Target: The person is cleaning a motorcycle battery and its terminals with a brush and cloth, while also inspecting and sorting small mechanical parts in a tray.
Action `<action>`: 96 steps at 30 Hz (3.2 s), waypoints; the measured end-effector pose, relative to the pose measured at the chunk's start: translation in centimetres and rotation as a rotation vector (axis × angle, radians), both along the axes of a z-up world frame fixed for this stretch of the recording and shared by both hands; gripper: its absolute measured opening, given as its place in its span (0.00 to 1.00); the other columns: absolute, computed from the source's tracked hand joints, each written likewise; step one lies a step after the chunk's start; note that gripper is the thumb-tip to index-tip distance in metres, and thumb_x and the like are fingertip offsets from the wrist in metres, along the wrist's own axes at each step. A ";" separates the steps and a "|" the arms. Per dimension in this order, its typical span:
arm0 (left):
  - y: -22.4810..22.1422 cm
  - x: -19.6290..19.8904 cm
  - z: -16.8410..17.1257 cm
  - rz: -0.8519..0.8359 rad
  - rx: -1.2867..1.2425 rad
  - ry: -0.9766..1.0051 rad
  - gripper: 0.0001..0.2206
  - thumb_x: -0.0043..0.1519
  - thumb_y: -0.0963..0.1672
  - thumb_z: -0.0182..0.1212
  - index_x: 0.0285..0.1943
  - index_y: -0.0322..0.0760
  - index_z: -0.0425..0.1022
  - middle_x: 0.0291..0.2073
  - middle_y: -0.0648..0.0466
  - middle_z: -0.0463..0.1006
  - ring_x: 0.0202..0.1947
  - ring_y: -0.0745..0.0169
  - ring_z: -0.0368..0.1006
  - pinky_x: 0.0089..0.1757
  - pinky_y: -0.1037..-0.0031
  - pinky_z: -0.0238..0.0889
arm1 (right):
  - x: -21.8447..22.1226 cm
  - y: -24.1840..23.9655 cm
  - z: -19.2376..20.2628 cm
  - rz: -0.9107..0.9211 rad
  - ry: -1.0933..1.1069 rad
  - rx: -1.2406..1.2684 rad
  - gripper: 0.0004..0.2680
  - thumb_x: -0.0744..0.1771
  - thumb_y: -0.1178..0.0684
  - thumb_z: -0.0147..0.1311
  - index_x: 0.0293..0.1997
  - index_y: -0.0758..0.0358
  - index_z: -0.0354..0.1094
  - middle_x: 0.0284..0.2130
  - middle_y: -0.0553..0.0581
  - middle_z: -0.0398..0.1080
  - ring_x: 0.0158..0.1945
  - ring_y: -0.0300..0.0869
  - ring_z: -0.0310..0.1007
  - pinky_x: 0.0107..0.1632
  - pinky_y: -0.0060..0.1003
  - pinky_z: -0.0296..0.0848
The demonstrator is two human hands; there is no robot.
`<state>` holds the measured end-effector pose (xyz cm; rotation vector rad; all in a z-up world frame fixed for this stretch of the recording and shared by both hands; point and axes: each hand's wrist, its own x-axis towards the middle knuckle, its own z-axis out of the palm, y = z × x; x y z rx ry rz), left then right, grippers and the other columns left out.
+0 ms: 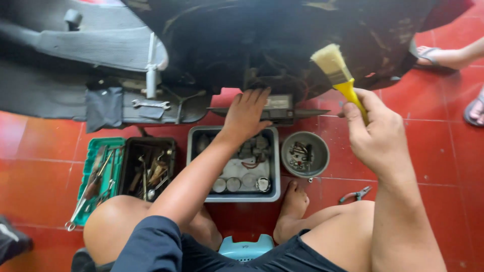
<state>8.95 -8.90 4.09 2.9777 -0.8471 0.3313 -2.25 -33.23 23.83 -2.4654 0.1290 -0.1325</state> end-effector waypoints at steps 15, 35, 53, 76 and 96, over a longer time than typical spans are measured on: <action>3.7 -4.3 4.7 -0.316 -0.449 -0.171 0.44 0.38 0.48 0.90 0.63 0.30 0.70 0.55 0.42 0.75 0.54 0.41 0.71 0.53 0.54 0.65 | -0.2 1.2 1.2 -0.104 0.052 0.200 0.09 0.71 0.47 0.49 0.55 0.52 0.69 0.31 0.45 0.70 0.32 0.39 0.65 0.39 0.39 0.64; 9.8 -13.1 7.8 -0.295 -1.258 0.038 0.47 0.43 0.52 0.82 0.72 0.37 0.63 0.62 0.44 0.72 0.61 0.42 0.69 0.62 0.54 0.62 | -2.4 9.5 -7.7 0.434 -0.057 0.264 0.34 0.46 0.49 0.78 0.59 0.42 0.75 0.25 0.53 0.79 0.33 0.44 0.82 0.42 0.37 0.77; 13.8 -11.4 2.0 0.199 -1.003 -0.019 0.36 0.40 0.53 0.84 0.56 0.40 0.72 0.50 0.52 0.74 0.55 0.51 0.73 0.59 0.62 0.67 | -5.2 9.4 -2.1 0.093 0.135 -0.033 0.12 0.67 0.49 0.62 0.56 0.41 0.76 0.25 0.55 0.79 0.35 0.50 0.80 0.42 0.45 0.74; 10.9 -12.8 2.8 -0.037 -1.007 0.007 0.35 0.39 0.47 0.83 0.58 0.39 0.73 0.48 0.48 0.75 0.53 0.43 0.74 0.59 0.56 0.68 | -5.5 12.5 -7.6 0.139 -0.157 0.438 0.03 0.68 0.57 0.60 0.42 0.62 0.78 0.26 0.56 0.76 0.30 0.37 0.74 0.38 0.34 0.73; 10.4 -13.9 3.1 -0.116 -1.006 0.008 0.36 0.40 0.49 0.83 0.59 0.39 0.74 0.50 0.52 0.76 0.54 0.46 0.73 0.59 0.58 0.68 | -3.7 11.7 -10.5 0.356 -0.165 0.529 0.07 0.64 0.53 0.65 0.39 0.65 0.76 0.28 0.59 0.77 0.30 0.42 0.77 0.35 0.40 0.73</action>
